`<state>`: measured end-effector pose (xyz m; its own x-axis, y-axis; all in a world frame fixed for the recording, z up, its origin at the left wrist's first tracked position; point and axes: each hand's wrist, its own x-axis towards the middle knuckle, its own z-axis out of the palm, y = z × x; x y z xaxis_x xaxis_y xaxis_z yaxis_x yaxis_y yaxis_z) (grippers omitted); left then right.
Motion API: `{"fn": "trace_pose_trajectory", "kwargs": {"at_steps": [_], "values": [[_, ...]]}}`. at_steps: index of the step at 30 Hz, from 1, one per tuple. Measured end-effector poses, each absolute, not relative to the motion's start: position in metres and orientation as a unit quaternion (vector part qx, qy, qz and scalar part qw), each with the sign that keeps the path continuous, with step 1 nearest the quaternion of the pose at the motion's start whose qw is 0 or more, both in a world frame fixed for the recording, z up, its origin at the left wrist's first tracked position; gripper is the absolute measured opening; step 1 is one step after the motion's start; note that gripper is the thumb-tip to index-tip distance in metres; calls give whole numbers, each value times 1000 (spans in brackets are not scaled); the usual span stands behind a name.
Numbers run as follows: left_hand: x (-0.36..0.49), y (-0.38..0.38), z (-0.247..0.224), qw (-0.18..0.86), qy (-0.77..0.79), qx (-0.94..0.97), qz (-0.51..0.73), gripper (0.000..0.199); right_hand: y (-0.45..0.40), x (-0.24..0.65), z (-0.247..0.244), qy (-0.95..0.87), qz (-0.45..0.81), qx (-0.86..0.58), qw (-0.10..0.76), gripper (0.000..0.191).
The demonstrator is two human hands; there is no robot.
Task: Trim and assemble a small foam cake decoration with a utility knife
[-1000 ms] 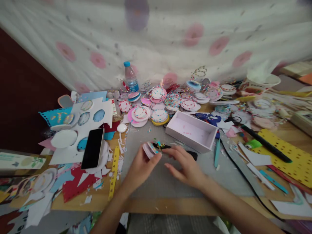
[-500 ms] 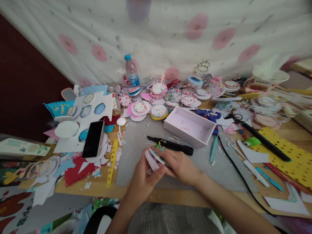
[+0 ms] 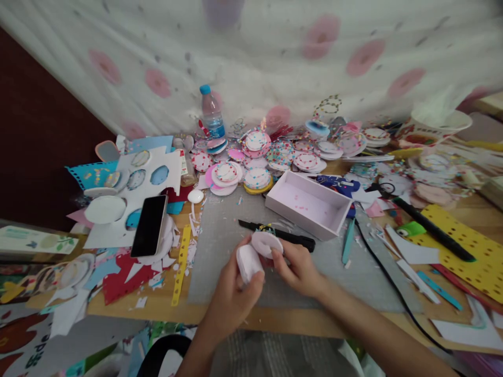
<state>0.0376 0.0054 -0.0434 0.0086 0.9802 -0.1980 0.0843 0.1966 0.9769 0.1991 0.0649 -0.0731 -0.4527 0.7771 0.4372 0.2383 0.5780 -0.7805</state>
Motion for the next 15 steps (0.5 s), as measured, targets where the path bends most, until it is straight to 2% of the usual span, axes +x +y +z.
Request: {"fn": "trace_pose_trajectory", "kwargs": {"at_steps": [4,9,12,15], "values": [[14,20,-46,472,610,451,450,52,66,194,-73,-691,469,-375,403,29],[-24,50,-63,371,636,511,444,43,70,189,-76,-563,644,-361,371,32],[-37,69,-69,338,631,569,404,35,71,187,-79,-540,670,-361,361,34],[-34,76,-61,210,631,625,409,37,71,186,-84,-562,628,-375,386,30]]}}
